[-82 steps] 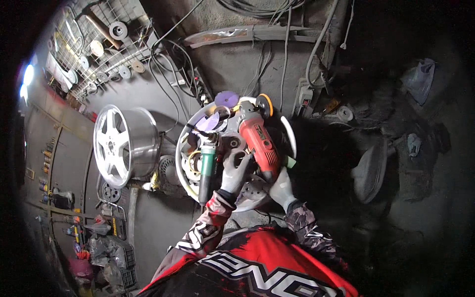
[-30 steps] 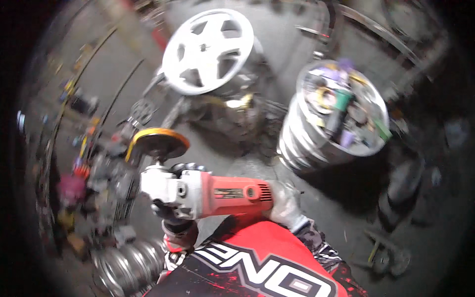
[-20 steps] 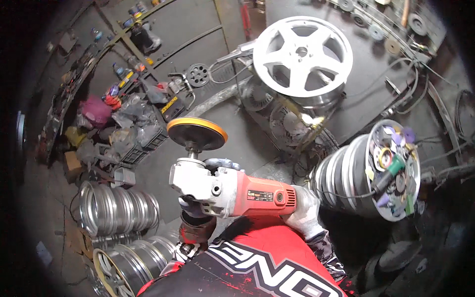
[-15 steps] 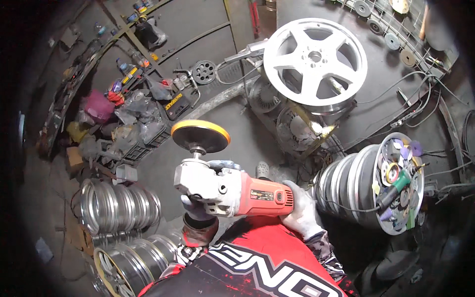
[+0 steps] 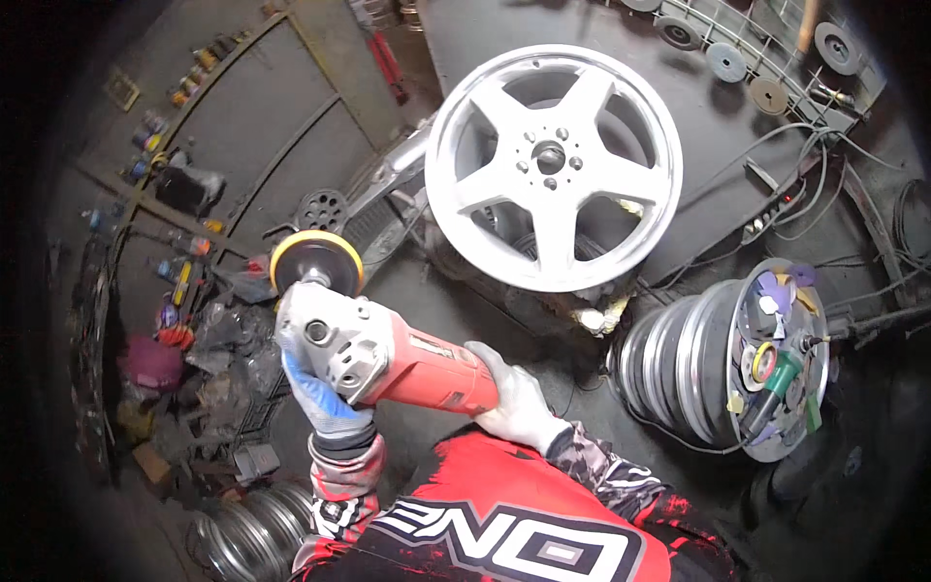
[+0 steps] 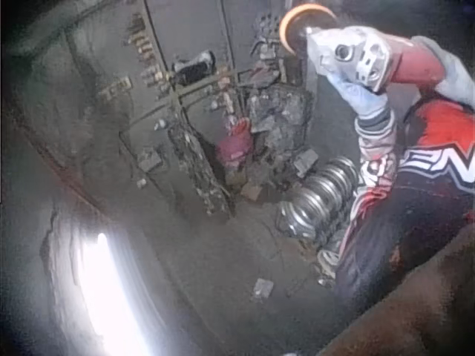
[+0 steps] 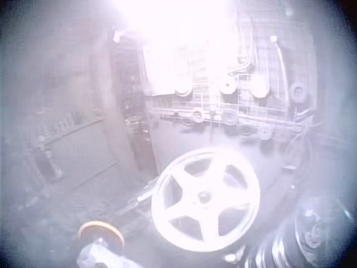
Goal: The person uses a rotary tool to sand down imperfections on a car rim and then applies a dual-action sander to the spokes, changing the sanding pad at the end.
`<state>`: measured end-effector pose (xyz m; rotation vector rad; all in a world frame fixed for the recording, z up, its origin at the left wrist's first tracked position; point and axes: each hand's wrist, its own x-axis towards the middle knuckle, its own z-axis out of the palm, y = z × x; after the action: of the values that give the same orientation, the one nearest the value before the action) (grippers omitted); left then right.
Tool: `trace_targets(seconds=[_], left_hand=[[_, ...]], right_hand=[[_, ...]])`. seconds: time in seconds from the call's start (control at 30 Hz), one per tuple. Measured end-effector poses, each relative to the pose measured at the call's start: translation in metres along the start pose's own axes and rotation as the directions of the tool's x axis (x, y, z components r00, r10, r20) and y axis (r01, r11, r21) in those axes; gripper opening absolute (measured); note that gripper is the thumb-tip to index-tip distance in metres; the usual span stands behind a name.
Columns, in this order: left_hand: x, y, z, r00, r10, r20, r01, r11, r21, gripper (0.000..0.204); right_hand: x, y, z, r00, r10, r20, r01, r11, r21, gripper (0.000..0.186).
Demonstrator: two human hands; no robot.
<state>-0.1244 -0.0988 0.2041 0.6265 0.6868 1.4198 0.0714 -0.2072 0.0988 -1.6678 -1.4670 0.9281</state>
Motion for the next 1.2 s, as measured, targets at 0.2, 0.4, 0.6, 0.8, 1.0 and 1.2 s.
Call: trace_targets(seconds=[0.2, 0.4, 0.6, 0.8, 1.0, 1.2], left_hand=[[0.075, -0.018, 0.022, 0.967, -0.104, 0.234, 0.126, 0.989, -0.08, 0.072], [0.133, -0.067, 0.03, 0.833, -0.481, 0.273, 0.498, 0.867, 0.007, 0.05], [0.198, -0.089, 0.077, 0.394, -0.592, 0.703, 0.581, 0.753, 0.309, 0.049], [0.263, -0.081, 0.138, -0.066, -0.418, 0.906, 0.286, 0.862, 0.419, 0.053], [0.326, -0.223, 0.08, 0.789, -0.247, 0.563, -0.183, 0.78, 0.599, 0.051], [0.333, -0.246, 0.059, 0.445, -0.56, 0.699, -0.585, 0.408, 0.7, 0.074]], right_hand=[[0.047, -0.008, -0.02, 0.979, -0.009, -0.203, 0.009, 1.0, -0.004, 0.074], [0.041, 0.002, -0.016, 0.913, 0.3, -0.275, -0.28, 0.954, 0.112, 0.082], [0.056, -0.007, 0.019, 0.789, 0.367, -0.492, -0.16, 0.897, 0.412, 0.1], [0.071, -0.055, 0.042, 0.412, 0.386, -0.826, -0.267, 0.917, 0.296, 0.065], [0.078, -0.079, 0.06, -0.057, 0.321, -0.945, -0.184, 0.927, 0.326, 0.076], [0.088, -0.103, 0.02, -0.131, 0.315, -0.94, 0.048, 0.949, 0.311, 0.059]])
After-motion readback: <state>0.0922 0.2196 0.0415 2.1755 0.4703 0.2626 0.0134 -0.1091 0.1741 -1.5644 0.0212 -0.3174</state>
